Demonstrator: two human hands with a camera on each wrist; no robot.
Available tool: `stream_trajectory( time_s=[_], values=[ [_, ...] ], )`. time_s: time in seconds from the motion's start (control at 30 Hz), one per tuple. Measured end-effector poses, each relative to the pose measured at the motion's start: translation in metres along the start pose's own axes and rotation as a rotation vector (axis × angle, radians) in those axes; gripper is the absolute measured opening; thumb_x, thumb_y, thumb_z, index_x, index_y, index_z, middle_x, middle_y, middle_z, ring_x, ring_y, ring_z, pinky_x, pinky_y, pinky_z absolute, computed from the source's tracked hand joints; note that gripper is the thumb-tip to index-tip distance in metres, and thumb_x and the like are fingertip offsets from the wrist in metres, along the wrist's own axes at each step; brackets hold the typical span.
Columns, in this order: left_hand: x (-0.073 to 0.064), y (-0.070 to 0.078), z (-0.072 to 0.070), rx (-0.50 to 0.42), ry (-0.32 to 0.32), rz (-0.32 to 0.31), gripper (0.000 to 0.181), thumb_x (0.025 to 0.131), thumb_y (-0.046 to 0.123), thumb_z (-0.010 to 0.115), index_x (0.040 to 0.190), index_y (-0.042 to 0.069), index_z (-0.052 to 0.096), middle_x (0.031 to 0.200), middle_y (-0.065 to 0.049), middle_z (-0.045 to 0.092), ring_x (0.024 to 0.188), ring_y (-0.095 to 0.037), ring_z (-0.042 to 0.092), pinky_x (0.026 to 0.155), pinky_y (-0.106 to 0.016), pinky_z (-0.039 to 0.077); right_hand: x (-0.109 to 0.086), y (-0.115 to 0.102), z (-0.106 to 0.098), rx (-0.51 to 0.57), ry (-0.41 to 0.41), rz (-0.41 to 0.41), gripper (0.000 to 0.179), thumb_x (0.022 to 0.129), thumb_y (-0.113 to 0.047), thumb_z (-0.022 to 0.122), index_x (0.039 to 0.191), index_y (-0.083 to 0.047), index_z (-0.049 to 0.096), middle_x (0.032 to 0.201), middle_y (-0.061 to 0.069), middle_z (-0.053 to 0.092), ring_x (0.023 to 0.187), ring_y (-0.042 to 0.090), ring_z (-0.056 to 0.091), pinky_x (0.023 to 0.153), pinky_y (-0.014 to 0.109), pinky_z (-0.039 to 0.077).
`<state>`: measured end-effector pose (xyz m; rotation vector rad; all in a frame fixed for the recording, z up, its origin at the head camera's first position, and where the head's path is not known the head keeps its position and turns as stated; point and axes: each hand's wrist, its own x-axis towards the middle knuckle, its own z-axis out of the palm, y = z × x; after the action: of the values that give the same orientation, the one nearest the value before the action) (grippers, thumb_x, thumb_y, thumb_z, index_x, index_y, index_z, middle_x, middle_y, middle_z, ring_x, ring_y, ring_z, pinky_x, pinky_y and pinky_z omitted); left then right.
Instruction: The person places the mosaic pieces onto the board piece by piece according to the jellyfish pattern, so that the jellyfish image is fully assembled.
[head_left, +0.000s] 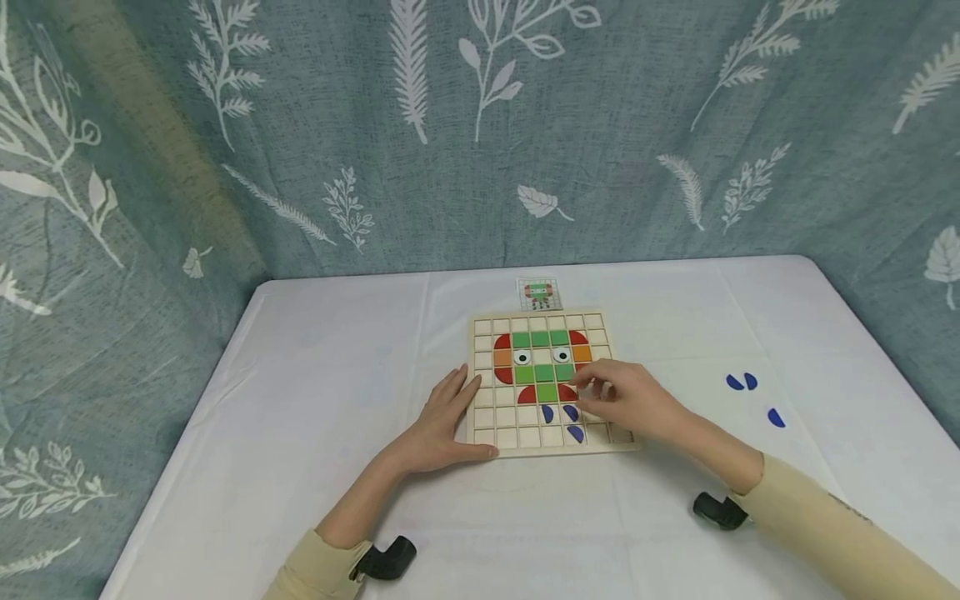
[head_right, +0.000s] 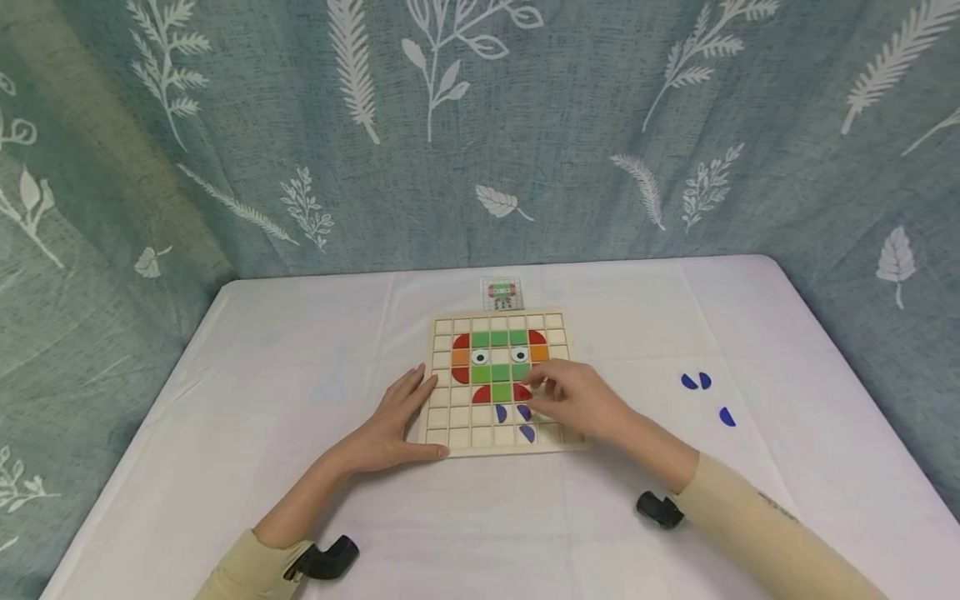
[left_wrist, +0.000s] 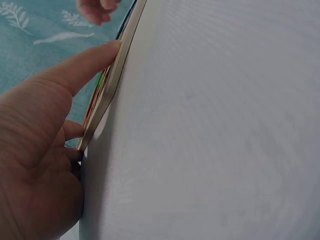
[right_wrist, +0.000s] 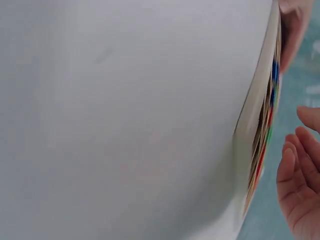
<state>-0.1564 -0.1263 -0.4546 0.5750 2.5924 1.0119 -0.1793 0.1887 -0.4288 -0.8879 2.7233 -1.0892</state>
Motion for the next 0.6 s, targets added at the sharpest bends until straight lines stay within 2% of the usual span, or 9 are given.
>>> stream_trajectory(
  time_s=[0.17,0.33,0.43,0.6],
  values=[
    [0.000,0.000,0.001,0.005,-0.001,-0.006,0.107,0.078,0.045,0.079,0.156,0.007,0.017,0.163,-0.014,0.001,0.148,-0.030,-0.005,0.113,-0.058,0.013,-0.031,0.028,-0.026,-0.110,0.127,0.090,0.020,0.086,-0.006,0.073,0.107,-0.006,0.071,0.098,0.001,0.069,0.082,0.013,0.058,0.069,0.028,0.051],
    [0.001,-0.001,0.001,0.003,-0.003,-0.008,0.107,0.078,0.045,0.079,0.156,0.007,0.017,0.163,-0.014,0.001,0.148,-0.030,-0.005,0.113,-0.059,0.013,-0.067,0.055,-0.056,-0.239,0.215,0.154,0.022,0.084,-0.002,0.074,0.106,-0.004,0.071,0.096,0.005,0.069,0.081,0.017,0.059,0.066,0.029,0.051],
    [0.001,0.000,0.001,0.002,-0.006,-0.010,0.107,0.078,0.046,0.079,0.156,0.006,0.018,0.163,-0.014,0.001,0.148,-0.031,-0.005,0.113,-0.059,0.014,-0.086,0.071,-0.074,-0.275,0.249,0.169,0.025,0.082,-0.001,0.076,0.107,-0.002,0.070,0.094,0.008,0.067,0.080,0.021,0.059,0.063,0.026,0.049],
    [0.001,0.001,0.000,-0.002,-0.004,-0.010,0.107,0.078,0.046,0.079,0.156,0.006,0.018,0.163,-0.014,0.000,0.148,-0.031,-0.005,0.113,-0.059,0.014,-0.107,0.091,-0.097,-0.295,0.256,0.209,0.031,0.082,0.001,0.076,0.111,0.003,0.066,0.100,0.019,0.065,0.085,0.031,0.060,0.062,0.022,0.050]
  ],
)
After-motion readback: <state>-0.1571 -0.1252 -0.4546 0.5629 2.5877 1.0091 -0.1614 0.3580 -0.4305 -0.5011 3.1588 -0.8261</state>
